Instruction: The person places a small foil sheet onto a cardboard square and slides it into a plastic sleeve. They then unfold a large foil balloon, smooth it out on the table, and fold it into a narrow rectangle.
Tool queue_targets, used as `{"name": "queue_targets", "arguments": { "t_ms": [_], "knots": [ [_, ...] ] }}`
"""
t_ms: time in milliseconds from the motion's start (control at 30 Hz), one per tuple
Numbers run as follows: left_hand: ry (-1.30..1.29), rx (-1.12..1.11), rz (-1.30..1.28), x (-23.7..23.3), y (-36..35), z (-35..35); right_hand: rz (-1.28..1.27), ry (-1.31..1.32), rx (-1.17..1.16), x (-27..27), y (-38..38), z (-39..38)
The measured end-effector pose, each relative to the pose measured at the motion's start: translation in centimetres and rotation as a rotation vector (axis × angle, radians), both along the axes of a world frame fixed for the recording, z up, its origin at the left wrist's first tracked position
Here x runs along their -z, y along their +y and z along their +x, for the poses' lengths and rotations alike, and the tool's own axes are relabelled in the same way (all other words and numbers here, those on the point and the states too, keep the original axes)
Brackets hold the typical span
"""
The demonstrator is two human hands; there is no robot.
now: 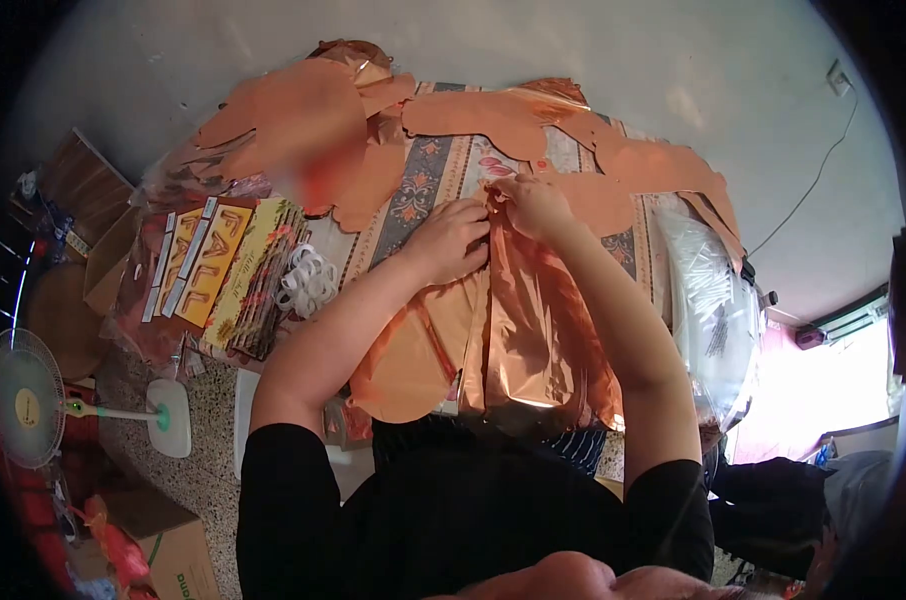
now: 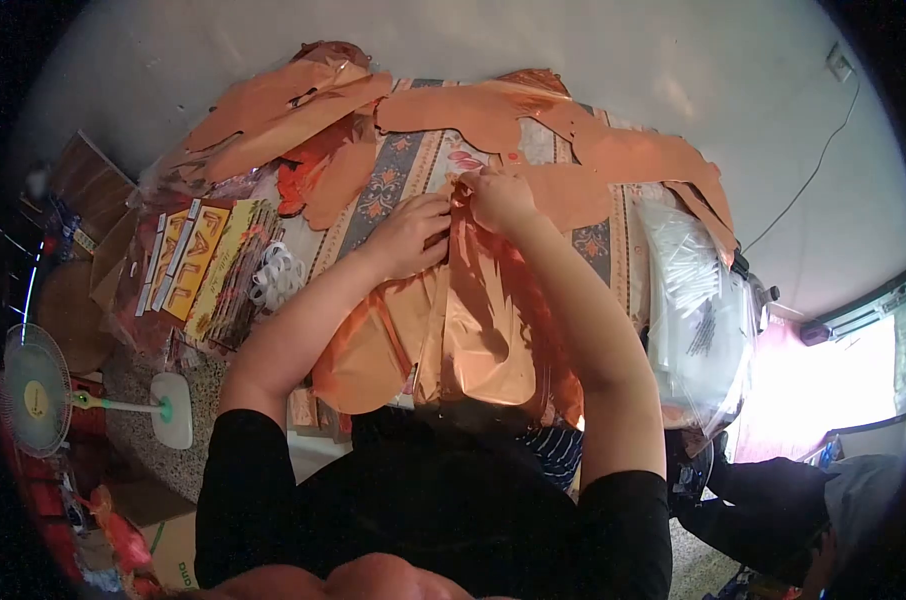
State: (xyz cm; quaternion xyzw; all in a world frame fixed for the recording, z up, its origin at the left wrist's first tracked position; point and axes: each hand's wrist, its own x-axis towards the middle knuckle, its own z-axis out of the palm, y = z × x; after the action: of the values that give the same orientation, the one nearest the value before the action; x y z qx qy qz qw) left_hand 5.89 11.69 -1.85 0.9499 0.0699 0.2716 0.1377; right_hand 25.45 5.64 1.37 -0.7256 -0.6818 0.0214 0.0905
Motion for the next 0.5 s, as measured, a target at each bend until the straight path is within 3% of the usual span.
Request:
{"name": "queue_targets", "arguments": {
  "t_ms": [167,267,333,500],
  "knots": [
    [-0.001,-0.010,0.000,-0.9,-0.7,-0.2,-0.015,-0.033,-0.019,-1.1,-0.6,0.1],
    [0.024,0.010,-0.004,-0.7,-0.3,-0.2,0.098,0.178,0.051,-2.6,-2.9,0.4],
    [0.078,0.032,-0.038,-1.4,0.2,-0.2,0.303,0.258,-0.087,-3.2,-5.4,1.7],
    [0.019,0.032,-0.032,-0.5,0.0,-0.2,0.224,0.507,0.003,-5.9,-14.2,1.6]
  ]
}}
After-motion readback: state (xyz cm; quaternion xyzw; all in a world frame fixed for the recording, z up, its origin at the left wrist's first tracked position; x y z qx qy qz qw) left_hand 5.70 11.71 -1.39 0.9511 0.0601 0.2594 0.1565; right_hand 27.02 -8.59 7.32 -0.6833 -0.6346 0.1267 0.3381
